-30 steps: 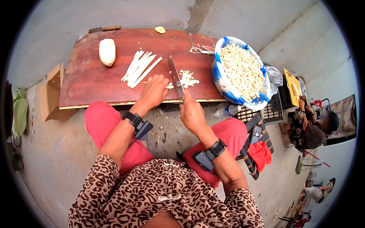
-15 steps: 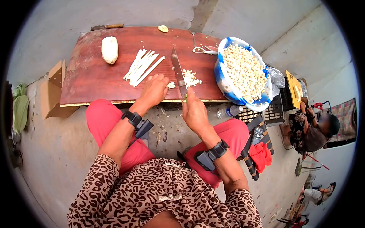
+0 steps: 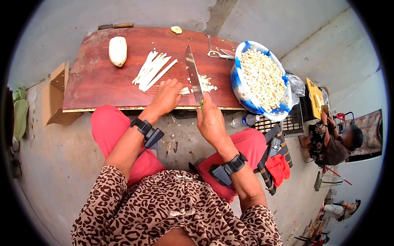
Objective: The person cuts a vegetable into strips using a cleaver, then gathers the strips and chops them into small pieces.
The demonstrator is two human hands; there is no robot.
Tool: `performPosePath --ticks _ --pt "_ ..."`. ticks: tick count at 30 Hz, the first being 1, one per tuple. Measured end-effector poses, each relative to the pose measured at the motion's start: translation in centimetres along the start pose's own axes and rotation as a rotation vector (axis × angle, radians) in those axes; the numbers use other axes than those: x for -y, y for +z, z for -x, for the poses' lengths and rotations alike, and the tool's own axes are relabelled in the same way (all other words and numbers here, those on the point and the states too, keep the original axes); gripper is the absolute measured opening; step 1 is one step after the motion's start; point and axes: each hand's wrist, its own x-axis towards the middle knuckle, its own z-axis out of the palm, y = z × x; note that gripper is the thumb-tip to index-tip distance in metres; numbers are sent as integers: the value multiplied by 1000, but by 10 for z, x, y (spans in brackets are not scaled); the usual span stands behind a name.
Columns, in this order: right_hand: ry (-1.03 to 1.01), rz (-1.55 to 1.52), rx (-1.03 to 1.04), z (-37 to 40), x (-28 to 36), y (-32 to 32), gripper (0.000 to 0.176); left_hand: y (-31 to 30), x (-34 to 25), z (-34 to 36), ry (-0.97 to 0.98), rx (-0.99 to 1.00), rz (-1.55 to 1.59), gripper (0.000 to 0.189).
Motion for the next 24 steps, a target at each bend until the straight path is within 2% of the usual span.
performPosePath --ticks 2,5,8,9,12,19,24 --pt "-36 -14 -19 1 4 2 55 1 1 0 3 -17 -2 16" --pt "79 49 125 6 0 11 55 0 3 0 10 8 -2 16" --pt "59 39 146 0 -8 4 54 -3 2 1 9 29 10 16" --pt "86 36 144 -2 -5 0 52 -1 3 0 14 24 15 15" --pt "-50 0 2 -3 1 -6 52 7 4 -4 37 -11 65 17" --pt "35 -10 100 3 -5 9 54 6 3 -5 34 43 38 20" --pt "-43 -54 27 -4 3 -4 55 -1 0 -2 18 -30 28 25"
